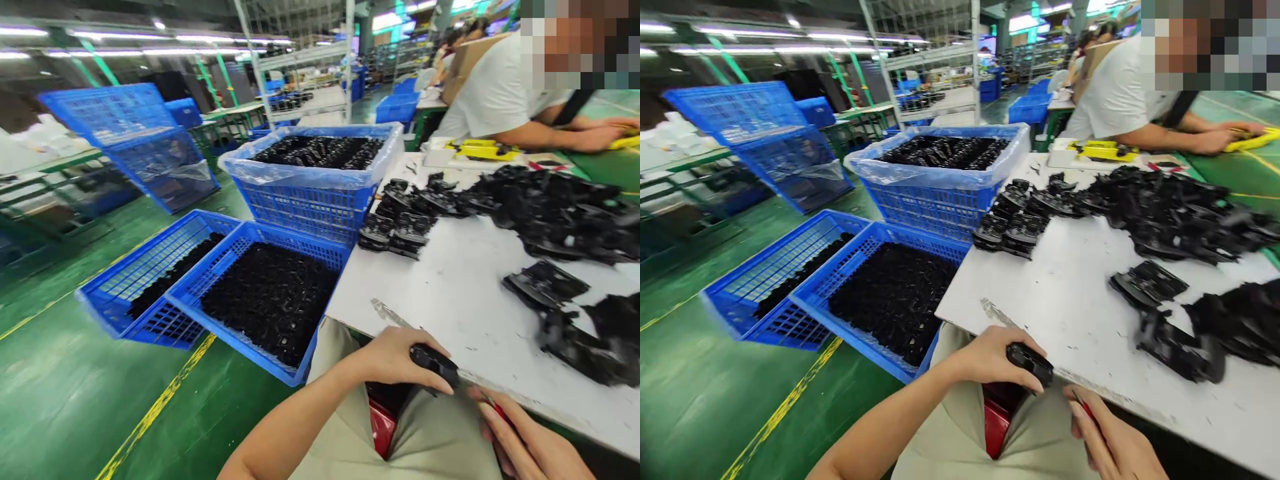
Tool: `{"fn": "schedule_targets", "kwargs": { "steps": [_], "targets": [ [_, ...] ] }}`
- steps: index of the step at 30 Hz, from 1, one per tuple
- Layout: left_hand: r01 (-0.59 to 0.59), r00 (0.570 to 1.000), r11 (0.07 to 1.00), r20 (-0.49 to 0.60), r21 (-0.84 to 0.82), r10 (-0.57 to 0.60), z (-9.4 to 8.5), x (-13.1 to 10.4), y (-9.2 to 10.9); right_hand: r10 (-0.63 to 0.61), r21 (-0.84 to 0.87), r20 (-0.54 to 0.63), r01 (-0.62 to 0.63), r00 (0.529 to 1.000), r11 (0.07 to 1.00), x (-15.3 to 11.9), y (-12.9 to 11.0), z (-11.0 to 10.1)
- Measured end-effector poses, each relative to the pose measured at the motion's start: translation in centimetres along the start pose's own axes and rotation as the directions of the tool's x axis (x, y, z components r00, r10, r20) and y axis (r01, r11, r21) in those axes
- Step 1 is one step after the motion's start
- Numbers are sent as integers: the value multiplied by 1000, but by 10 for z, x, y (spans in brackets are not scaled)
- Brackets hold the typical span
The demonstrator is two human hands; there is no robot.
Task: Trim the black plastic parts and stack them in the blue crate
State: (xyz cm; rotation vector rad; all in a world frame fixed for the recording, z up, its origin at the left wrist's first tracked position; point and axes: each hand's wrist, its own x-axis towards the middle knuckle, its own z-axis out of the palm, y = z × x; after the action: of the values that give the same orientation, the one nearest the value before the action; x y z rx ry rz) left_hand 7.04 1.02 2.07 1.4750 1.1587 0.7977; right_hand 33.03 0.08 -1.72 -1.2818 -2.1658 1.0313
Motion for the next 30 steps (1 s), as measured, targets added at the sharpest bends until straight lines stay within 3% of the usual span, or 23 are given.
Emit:
{"fn": "schedule_targets", "kwargs": {
  "steps": [4, 9, 21, 26, 30],
  "targets": [
    [-67, 998, 997, 9, 28, 67, 1, 1, -1, -156, -232, -90, 131, 984, 964, 2, -16, -1],
    [-62, 998, 995, 20, 82, 61, 4, 2, -3, -297, -428, -86, 234, 951, 873, 2, -16, 2],
    [-134, 990, 980, 52, 145, 128, 4, 5, -9, -400, -685, 36, 314, 916, 657, 8, -18, 9],
    [-149, 988, 978, 53, 144, 143, 5, 5, -15, -449, -730, 16, 317, 894, 606, 8, -16, 10],
    [-181, 983, 971, 48, 155, 176, 5, 6, -18, -449, -717, 18, 325, 893, 617, 9, -19, 9]
  ]
}}
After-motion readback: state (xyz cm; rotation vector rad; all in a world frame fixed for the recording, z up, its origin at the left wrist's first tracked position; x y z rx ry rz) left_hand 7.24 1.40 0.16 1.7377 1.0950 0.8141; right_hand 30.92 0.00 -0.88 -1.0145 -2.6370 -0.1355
